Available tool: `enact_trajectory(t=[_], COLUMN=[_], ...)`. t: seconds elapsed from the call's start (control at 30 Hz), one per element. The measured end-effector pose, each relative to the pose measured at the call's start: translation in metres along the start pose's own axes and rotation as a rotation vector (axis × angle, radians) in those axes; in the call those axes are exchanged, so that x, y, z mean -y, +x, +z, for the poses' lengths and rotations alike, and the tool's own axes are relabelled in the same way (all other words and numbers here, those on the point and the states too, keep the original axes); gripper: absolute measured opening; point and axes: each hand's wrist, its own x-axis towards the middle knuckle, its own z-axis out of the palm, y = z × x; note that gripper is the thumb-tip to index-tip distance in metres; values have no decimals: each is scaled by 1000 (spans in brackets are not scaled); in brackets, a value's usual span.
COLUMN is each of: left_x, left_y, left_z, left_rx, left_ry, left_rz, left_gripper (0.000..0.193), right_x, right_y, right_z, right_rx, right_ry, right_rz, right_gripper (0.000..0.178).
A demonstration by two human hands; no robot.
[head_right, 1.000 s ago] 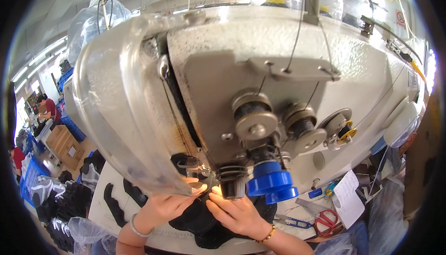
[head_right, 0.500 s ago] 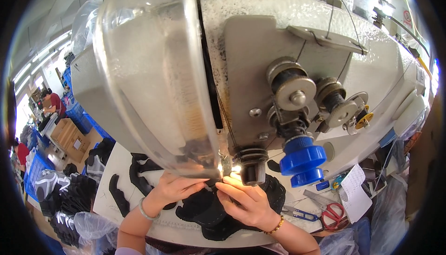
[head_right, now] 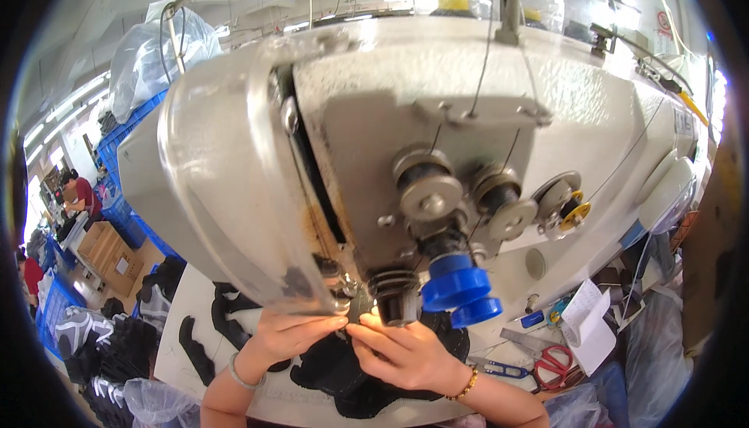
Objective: Sewing together black shoe upper components using an industrial sewing machine.
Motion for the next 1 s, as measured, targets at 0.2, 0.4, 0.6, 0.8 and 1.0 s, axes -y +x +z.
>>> enact_trajectory(t=[0.2, 0.4, 0.6, 0.8, 1.0], left_x=[-2, -1, -2, -4, -1], left_y=[-10, -7, -6, -3, -9], left_z=[2, 4, 1, -6, -1], left_rx=[24, 92, 74, 127, 106], left_ry=[-22, -31, -35, -87, -83], left_rz=[-32, -112, -208, -249, -260], left_gripper=[25, 26, 29, 31, 33], right_x=[5, 1, -1, 2, 1], right_y=[-3, -9, -6, -4, -7], right_z=[2, 2, 4, 2, 3], right_rx=[-26, 15, 47, 27, 17], right_ry=[1, 39, 102, 77, 130], right_rz=[42, 70, 142, 143, 167], right_gripper=[16, 17, 13, 21, 21])
